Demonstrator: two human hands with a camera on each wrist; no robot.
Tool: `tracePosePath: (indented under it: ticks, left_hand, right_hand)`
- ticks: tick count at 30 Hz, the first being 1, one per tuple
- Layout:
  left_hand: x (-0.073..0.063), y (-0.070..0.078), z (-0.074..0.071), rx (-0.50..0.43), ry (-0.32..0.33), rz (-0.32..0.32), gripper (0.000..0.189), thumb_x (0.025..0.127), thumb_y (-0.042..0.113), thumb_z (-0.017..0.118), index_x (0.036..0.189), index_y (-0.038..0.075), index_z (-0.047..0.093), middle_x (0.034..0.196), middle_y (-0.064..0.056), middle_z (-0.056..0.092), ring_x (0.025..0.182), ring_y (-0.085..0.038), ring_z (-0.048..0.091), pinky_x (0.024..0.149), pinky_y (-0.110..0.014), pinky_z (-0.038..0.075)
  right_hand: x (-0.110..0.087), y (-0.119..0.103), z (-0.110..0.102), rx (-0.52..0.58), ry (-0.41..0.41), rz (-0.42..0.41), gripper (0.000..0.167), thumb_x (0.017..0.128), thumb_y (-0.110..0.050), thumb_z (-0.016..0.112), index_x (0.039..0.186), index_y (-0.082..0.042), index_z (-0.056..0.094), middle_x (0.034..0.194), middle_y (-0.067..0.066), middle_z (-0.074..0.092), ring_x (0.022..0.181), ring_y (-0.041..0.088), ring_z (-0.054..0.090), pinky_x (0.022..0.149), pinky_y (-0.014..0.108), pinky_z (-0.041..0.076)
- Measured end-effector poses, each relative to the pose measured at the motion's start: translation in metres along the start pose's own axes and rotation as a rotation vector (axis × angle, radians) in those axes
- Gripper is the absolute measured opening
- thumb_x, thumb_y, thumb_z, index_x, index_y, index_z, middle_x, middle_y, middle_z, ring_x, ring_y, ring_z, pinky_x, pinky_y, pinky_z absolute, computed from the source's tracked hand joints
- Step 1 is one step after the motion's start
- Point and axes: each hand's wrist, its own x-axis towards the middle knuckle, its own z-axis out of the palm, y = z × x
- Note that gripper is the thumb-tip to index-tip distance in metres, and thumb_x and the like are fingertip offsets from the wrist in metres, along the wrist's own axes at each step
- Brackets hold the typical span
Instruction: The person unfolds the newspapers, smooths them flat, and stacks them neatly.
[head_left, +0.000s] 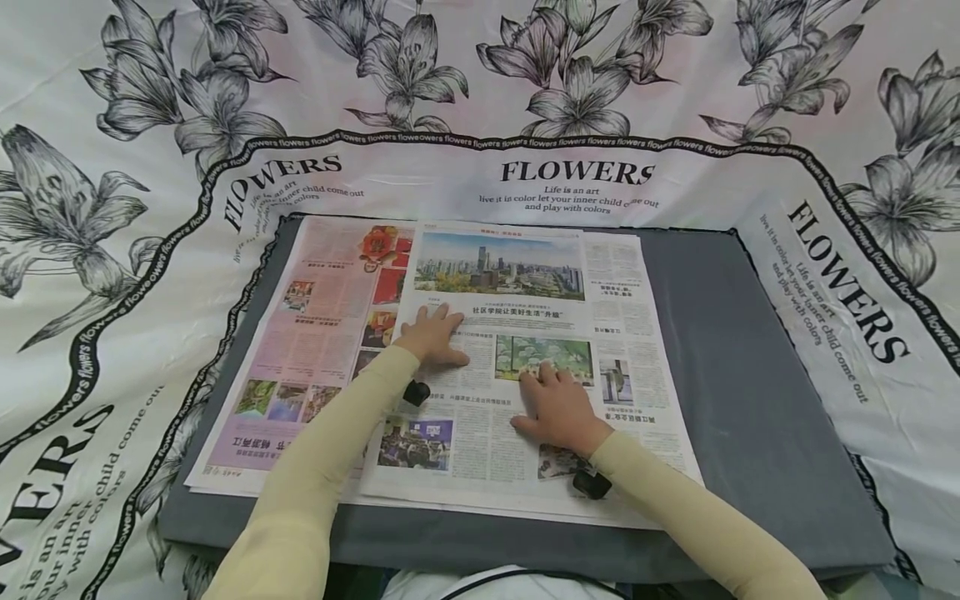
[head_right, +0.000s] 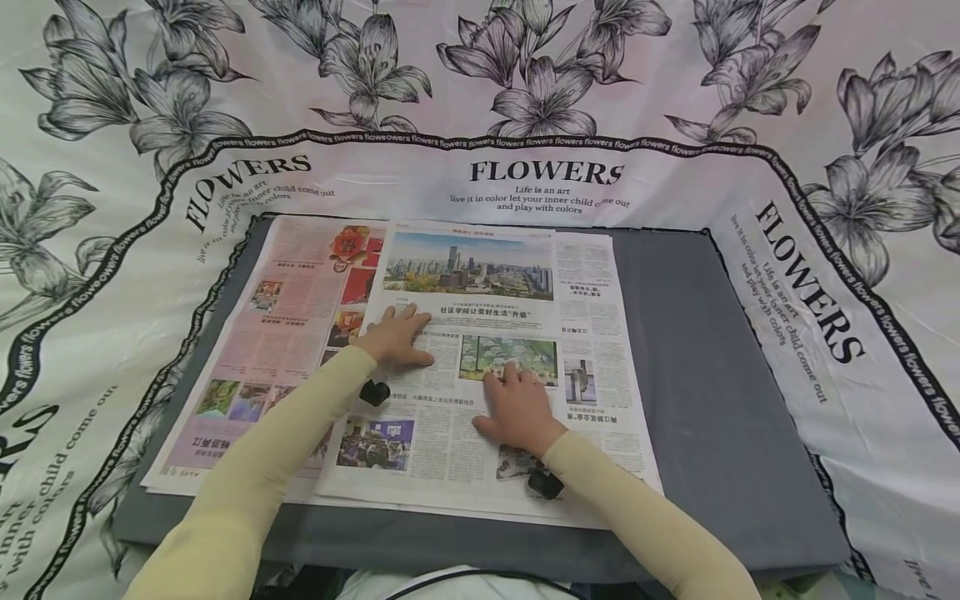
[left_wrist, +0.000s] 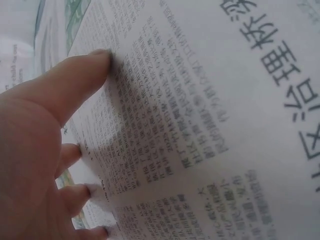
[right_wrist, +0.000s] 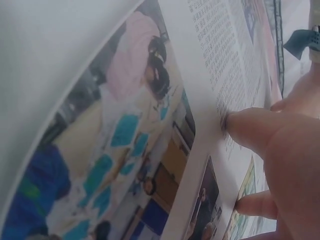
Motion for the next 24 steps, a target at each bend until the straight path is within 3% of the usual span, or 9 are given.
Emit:
tracePosePath:
  ticks: [4,7,10,14,24]
  left_hand:
    - [0.0,-0.001,0.004,-0.001,0.008,0.003,0.091,0.091,0.053,0.071,0.164,0.025,0.025,0.174,-0.01,0.007,0.158,-0.046,0.002,0.118,-0.074,0.019]
    - [0.001,-0.001,0.007,-0.008,0.019,0.0,0.091,0.091,0.053,0.072,0.164,0.025,0.025,0.174,-0.01,0.007,0.158,-0.046,0.002,0.117,-0.075,0.019]
    - [0.002,-0.001,0.008,-0.002,0.033,-0.005,0.092,0.09,0.054,0.072,0.164,0.026,0.025,0.174,-0.01,0.007,0.158,-0.047,0.003,0.117,-0.076,0.019]
    - [0.001,-0.003,0.008,0.001,0.04,-0.011,0.091,0.09,0.054,0.072,0.164,0.026,0.025,0.174,-0.009,0.007,0.158,-0.047,0.002,0.117,-0.076,0.02]
    - [-0.001,-0.002,0.01,-0.013,0.043,-0.019,0.091,0.091,0.054,0.071,0.164,0.026,0.025,0.174,-0.01,0.008,0.158,-0.048,0.002,0.117,-0.076,0.019]
  right_hand:
    - [-0.003,0.01,-0.001,0.085,-0.01,0.009,0.07,0.09,-0.053,0.072,0.142,-0.008,0.057,0.125,0.023,0.06,0.102,0.044,0.061,0.074,0.055,0.055]
    - [-0.006,0.024,-0.002,0.131,-0.023,0.081,0.067,0.092,-0.05,0.071,0.143,-0.01,0.056,0.135,0.023,0.057,0.117,0.047,0.058,0.087,0.062,0.052]
    - [-0.008,0.037,-0.003,0.151,-0.077,0.213,0.076,0.091,-0.054,0.069,0.151,-0.011,0.048,0.151,0.029,0.043,0.135,0.053,0.044,0.1,0.074,0.04]
    - [-0.007,0.045,-0.006,0.176,-0.166,0.337,0.093,0.089,-0.065,0.065,0.16,-0.013,0.034,0.165,0.032,0.018,0.147,0.059,0.022,0.103,0.085,0.027]
    - [-0.004,0.052,-0.006,0.196,-0.181,0.331,0.093,0.088,-0.065,0.066,0.159,-0.015,0.034,0.165,0.033,0.016,0.148,0.06,0.019,0.102,0.087,0.025]
